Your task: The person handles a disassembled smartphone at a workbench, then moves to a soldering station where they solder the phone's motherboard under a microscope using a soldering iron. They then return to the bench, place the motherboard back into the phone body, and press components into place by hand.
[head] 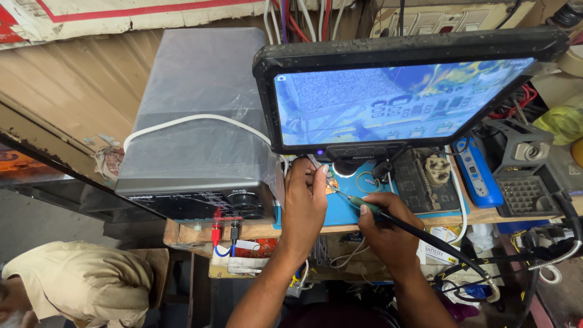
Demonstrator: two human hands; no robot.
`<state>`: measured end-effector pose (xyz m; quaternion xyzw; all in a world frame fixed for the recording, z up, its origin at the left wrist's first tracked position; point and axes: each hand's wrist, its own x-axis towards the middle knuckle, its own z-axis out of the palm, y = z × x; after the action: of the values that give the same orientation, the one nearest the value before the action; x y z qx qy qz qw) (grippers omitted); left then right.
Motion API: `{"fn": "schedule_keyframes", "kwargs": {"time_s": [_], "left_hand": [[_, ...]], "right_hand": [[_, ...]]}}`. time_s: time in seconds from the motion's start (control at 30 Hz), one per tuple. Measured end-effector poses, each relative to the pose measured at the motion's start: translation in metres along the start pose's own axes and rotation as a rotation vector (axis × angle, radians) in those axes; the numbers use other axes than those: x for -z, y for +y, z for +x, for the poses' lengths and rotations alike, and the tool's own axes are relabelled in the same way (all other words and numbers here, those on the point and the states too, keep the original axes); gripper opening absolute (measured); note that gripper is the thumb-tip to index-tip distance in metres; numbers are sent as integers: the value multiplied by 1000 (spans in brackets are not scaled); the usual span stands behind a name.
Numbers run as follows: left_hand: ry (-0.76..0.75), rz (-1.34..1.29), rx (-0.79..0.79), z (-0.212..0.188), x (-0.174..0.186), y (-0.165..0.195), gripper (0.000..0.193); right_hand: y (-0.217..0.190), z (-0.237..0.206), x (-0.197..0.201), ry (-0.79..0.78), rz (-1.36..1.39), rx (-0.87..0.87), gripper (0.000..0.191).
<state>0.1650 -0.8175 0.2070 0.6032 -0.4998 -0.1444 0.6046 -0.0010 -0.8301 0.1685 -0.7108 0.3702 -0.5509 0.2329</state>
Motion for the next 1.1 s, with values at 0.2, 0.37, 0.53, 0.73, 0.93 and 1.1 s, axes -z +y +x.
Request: {"fn": "schedule_keyframes", "kwargs": {"time_s": [0.2, 0.37, 0.53, 0.73, 0.93, 1.1], "left_hand": [[9, 27, -10, -1, 0, 2, 13], [-2, 4, 38, 0, 0, 2, 13], [9, 12, 17, 0, -1, 1, 13], [3, -1, 15, 1, -1, 1, 14], [-2, 1, 9, 0, 0, 2, 14], [9, 3, 5, 0, -1, 1, 13]], "right_hand": [[1, 0, -1, -3, 15, -41, 16], [1, 0, -1, -1, 8, -13, 16], [1, 0, 0, -3, 11, -27, 17], [1, 0, 0, 9, 9, -18, 17], [1, 0, -1, 11, -6, -18, 17], [0, 0, -1, -5, 45, -62, 17]]}}
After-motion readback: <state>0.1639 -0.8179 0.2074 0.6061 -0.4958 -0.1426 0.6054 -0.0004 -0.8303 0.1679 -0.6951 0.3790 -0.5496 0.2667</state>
